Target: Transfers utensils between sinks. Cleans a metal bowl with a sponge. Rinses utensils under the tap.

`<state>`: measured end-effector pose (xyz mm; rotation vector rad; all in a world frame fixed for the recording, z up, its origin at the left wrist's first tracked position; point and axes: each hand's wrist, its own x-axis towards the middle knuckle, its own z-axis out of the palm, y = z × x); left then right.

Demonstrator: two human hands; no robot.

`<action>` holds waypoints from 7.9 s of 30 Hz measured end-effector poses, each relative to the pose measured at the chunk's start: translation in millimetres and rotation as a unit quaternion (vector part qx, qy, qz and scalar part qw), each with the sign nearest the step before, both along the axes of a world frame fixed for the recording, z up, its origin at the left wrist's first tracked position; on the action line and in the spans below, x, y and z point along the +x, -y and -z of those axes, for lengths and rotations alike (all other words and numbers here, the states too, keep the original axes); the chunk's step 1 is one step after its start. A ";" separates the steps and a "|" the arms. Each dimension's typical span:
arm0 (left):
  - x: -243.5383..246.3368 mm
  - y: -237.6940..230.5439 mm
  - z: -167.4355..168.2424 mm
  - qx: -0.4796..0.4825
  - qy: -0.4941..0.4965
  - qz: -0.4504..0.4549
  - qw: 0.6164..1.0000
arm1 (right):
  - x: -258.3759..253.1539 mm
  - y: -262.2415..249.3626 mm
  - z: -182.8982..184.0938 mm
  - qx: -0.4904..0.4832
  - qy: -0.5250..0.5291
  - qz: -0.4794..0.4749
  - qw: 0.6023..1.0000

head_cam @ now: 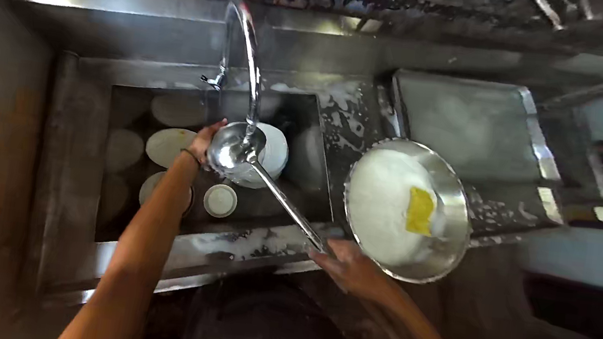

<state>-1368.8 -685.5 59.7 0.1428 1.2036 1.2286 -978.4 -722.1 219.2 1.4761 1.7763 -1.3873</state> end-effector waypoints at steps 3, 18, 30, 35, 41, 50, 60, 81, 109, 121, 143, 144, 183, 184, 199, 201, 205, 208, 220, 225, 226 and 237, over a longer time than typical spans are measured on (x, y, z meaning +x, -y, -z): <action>-5.6 -10.5 -5.8 -0.024 -0.042 0.029 0.998 | 9.4 5.1 -10.5 -0.010 -0.032 -0.013 0.999; -24.5 -26.5 -28.6 0.046 -0.081 0.106 0.990 | 21.0 32.4 -66.4 0.148 0.077 -0.070 0.983; -3.1 -32.8 -28.2 0.221 -0.083 -0.031 0.971 | 28.5 80.4 -65.3 0.549 0.070 -0.213 0.805; 5.2 -29.1 -36.9 0.310 -0.074 -0.073 0.945 | 23.7 80.3 -78.2 0.585 0.100 -0.241 0.768; 11.2 -18.6 -28.0 0.321 0.014 -0.077 0.944 | 27.2 81.7 -74.1 0.551 0.112 -0.189 0.805; 25.3 2.1 -1.6 0.194 -0.190 -0.090 0.958 | 39.7 67.3 -71.4 0.272 0.113 -0.036 0.955; -13.3 10.7 -11.8 0.160 -0.148 0.172 0.961 | 49.0 36.9 -112.7 0.062 0.081 -0.036 0.994; -51.0 142.7 41.0 -0.101 0.026 -0.362 0.926 | -254.8 -109.3 20.1 0.356 -0.010 -0.396 0.846; 16.1 13.3 -3.3 0.145 -0.300 -0.018 0.943 | -38.3 -67.7 -107.5 0.404 0.278 -0.242 0.837; 28.7 -21.9 -21.6 0.222 -0.314 0.087 0.919 | -1.4 -21.5 -91.0 0.437 0.267 -0.132 0.849; -31.1 169.9 26.1 -0.108 0.043 -0.318 0.941 | -316.2 -67.9 47.4 0.308 -0.019 -0.488 0.817; -41.8 175.7 28.0 -0.118 0.033 -0.306 0.944 | -299.9 -88.2 39.9 0.320 -0.005 -0.478 0.818; 55.2 85.0 -16.9 0.047 -0.605 0.242 0.757 | -166.6 -65.7 13.5 0.194 0.093 -0.310 0.926; 46.5 84.4 -13.5 0.068 -0.602 0.246 0.756 | -165.1 -63.2 14.3 0.188 0.094 -0.308 0.928; 1.3 55.6 1.0 0.037 -0.187 -0.194 0.962 | -145.2 -84.1 -12.3 0.164 0.175 -0.263 0.935; 10.6 50.9 0.3 0.028 -0.138 -0.188 0.972 | -157.2 -94.5 -21.7 0.264 0.189 -0.307 0.895; 40.1 64.3 -7.6 0.001 -0.117 -0.192 0.974 | -208.5 -105.1 -3.3 0.350 0.158 -0.347 0.856; 51.6 68.1 -17.8 -0.034 -0.076 -0.304 0.949 | -259.6 -94.2 28.0 0.322 0.135 -0.371 0.861; -26.7 145.1 48.3 -0.246 -0.219 -0.341 0.881 | -222.0 -125.6 -24.7 0.388 0.124 -0.441 0.800; -10.0 87.1 55.7 0.145 -0.037 -0.319 0.936 | -129.8 -103.3 -96.0 0.240 0.229 -0.372 0.867; -6.3 74.1 51.5 0.198 0.013 -0.287 0.937 | -109.1 -99.5 -108.4 0.175 0.235 -0.335 0.896; 25.5 -23.3 1.5 0.057 -0.041 0.037 0.997 | 22.2 13.3 -93.6 -0.042 0.012 0.064 0.997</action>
